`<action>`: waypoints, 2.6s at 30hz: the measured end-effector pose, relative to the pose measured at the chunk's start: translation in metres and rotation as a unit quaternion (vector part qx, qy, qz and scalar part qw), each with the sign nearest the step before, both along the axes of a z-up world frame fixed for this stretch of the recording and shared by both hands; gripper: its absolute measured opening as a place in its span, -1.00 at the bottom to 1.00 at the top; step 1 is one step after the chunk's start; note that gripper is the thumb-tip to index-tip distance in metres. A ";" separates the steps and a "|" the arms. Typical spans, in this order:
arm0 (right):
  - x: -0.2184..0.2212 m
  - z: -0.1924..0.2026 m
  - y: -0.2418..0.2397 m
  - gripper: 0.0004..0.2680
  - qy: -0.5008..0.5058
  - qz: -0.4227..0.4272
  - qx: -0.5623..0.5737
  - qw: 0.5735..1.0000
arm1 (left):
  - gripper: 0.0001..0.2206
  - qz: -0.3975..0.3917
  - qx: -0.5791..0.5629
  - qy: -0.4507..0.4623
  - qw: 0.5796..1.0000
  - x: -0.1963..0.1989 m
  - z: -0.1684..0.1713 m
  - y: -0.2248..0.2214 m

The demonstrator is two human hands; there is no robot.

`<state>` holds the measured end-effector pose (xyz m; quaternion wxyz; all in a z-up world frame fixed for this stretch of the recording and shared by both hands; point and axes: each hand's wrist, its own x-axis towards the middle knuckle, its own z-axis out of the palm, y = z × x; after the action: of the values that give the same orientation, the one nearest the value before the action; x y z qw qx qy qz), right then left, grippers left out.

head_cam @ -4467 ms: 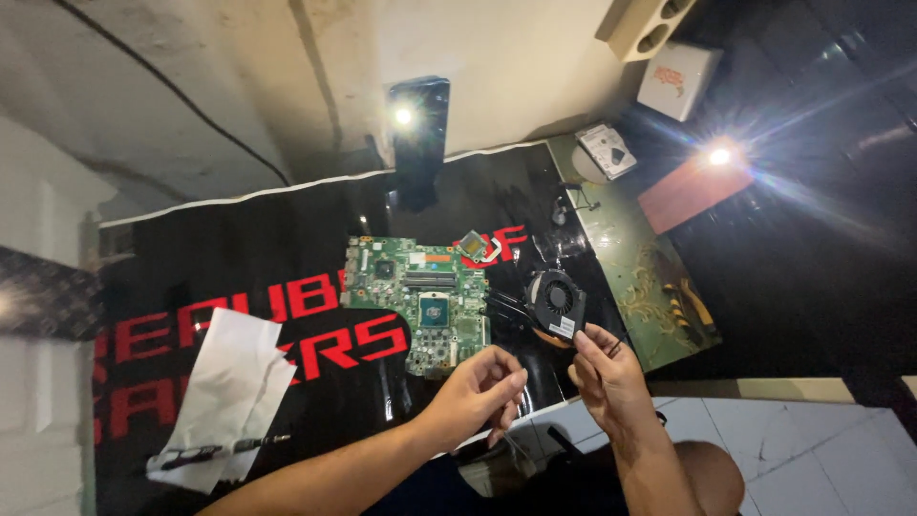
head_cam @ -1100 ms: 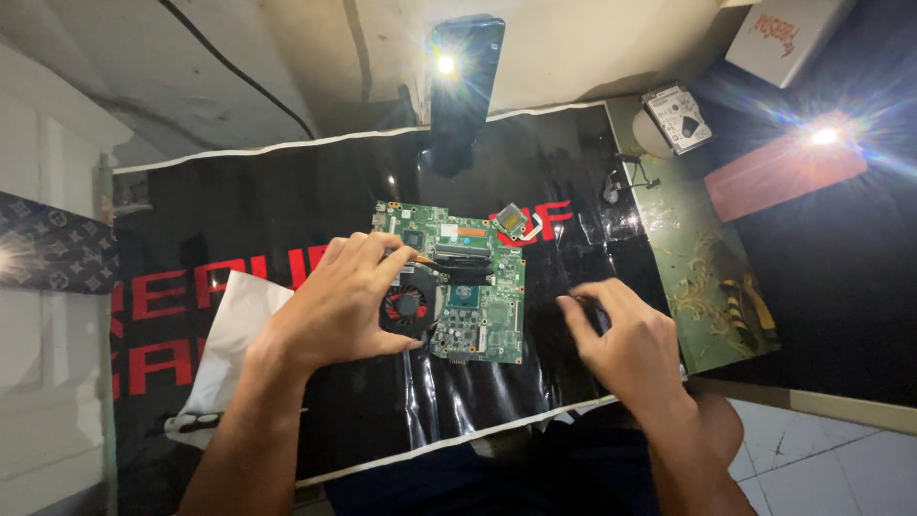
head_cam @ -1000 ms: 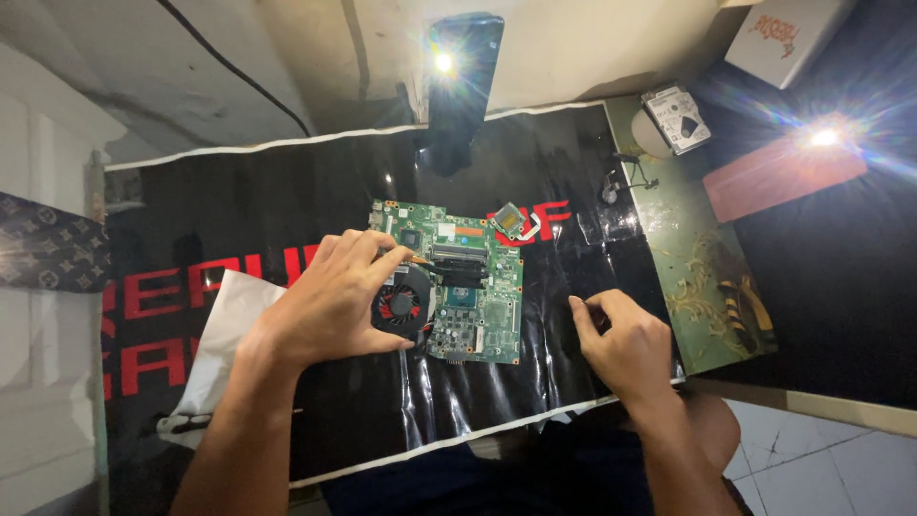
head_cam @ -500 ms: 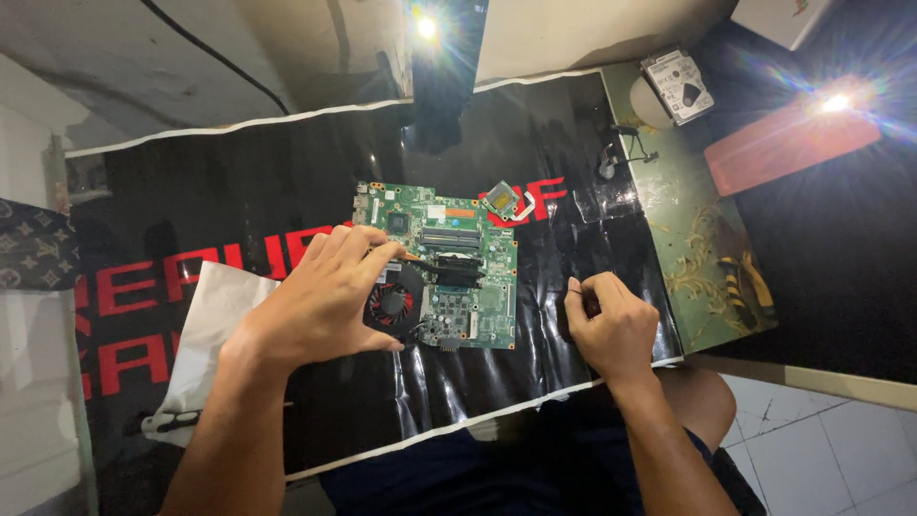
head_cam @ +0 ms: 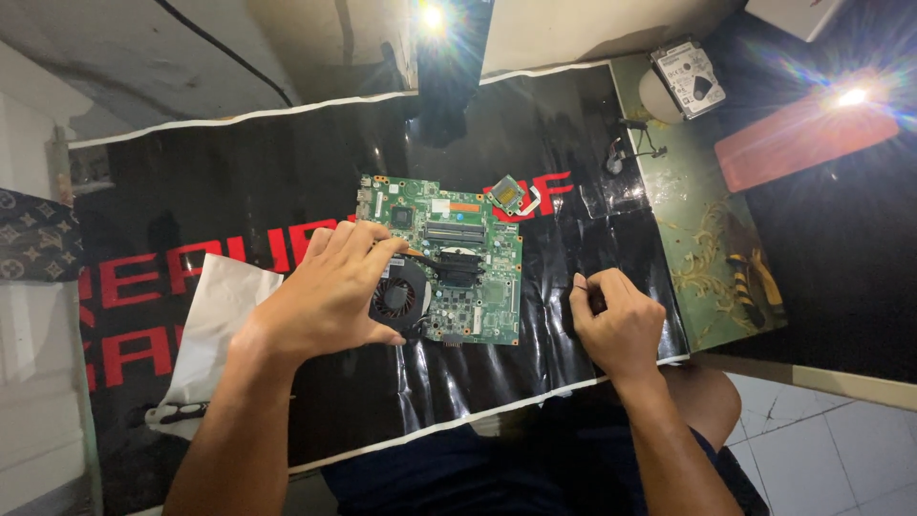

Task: Installing a cooling fan assembly onto a laptop motherboard, including applying thermal paste and positioning the heatsink.

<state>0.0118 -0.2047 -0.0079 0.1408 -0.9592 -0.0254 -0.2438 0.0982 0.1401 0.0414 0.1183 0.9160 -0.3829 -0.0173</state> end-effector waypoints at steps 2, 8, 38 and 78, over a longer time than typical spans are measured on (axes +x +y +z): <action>-0.001 -0.004 -0.002 -0.84 -0.008 -0.002 -0.016 1.000 | 0.02 0.001 -0.002 0.008 1.000 -0.001 0.000 0.001; 0.001 -0.006 -0.004 -0.84 -0.008 -0.006 -0.016 1.000 | 0.03 0.002 -0.011 0.005 1.000 0.000 -0.005 0.002; -0.005 0.025 0.015 -0.68 -0.040 0.078 0.004 0.996 | 0.15 0.014 -0.027 0.039 0.999 -0.001 -0.026 0.001; 0.012 0.029 0.129 -0.98 0.008 0.289 0.056 0.956 | 0.06 0.008 -0.039 0.072 0.997 0.004 -0.016 0.002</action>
<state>0.0233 -0.0757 0.0215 0.2587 -0.9033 -0.2871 -0.1863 0.1021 0.1419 0.0253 0.1814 0.9101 -0.3665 -0.0675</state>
